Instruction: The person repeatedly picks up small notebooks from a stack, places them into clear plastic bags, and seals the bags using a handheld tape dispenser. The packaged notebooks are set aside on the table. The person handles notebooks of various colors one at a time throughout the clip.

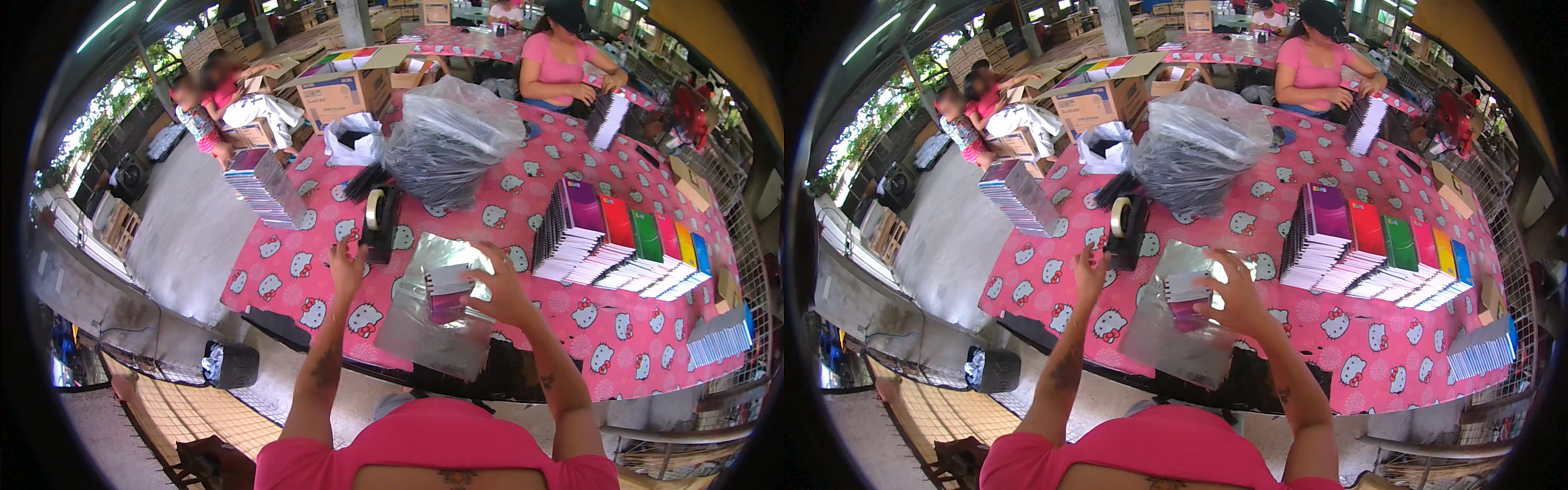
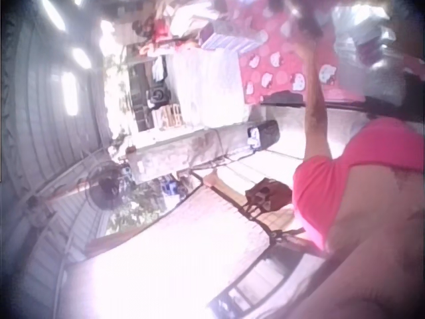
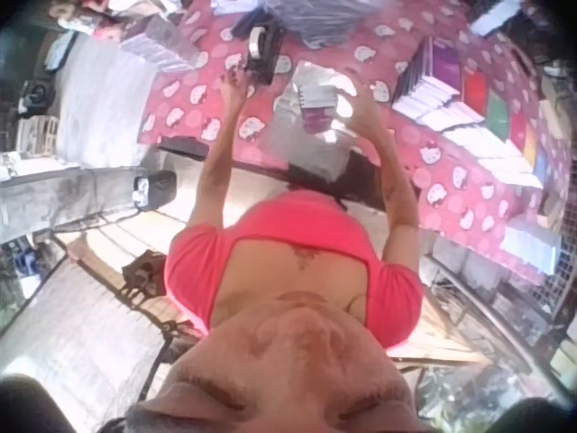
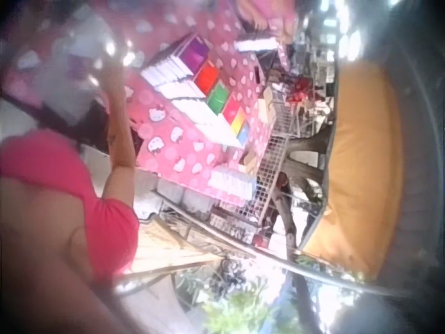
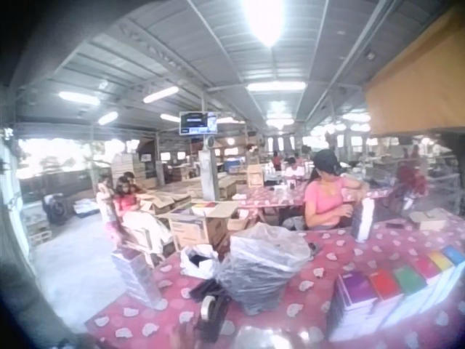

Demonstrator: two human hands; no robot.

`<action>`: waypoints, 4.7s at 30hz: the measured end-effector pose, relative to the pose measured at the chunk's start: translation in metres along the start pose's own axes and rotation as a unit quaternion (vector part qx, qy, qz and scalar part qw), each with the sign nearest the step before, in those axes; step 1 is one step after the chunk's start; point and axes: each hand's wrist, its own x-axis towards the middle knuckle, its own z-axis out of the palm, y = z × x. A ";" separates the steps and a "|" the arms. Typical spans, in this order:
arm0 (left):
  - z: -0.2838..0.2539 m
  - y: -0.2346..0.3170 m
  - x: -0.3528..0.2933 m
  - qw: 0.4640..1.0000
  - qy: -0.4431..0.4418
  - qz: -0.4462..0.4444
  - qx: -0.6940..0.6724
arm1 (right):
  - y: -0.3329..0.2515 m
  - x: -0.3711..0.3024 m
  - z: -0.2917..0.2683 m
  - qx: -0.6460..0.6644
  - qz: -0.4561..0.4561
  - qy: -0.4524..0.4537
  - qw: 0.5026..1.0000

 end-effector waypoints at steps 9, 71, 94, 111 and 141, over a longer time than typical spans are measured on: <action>0.014 -0.003 0.010 0.927 -0.085 -0.163 -0.326 | -0.045 0.028 0.009 -0.069 0.019 0.003 0.997; 0.022 0.152 -0.052 0.898 -0.344 0.274 0.039 | 0.032 -0.003 0.054 0.138 0.022 0.008 0.990; 0.021 0.006 -0.002 0.854 -0.062 -0.247 -0.453 | 0.048 0.000 0.075 0.458 0.342 0.004 0.820; 0.069 0.185 0.045 0.694 -0.618 0.356 0.100 | 0.052 -0.002 0.080 0.490 0.333 0.021 0.805; 0.030 0.028 -0.040 0.984 -0.039 0.111 -0.136 | 0.035 -0.054 0.070 0.452 0.332 0.027 0.827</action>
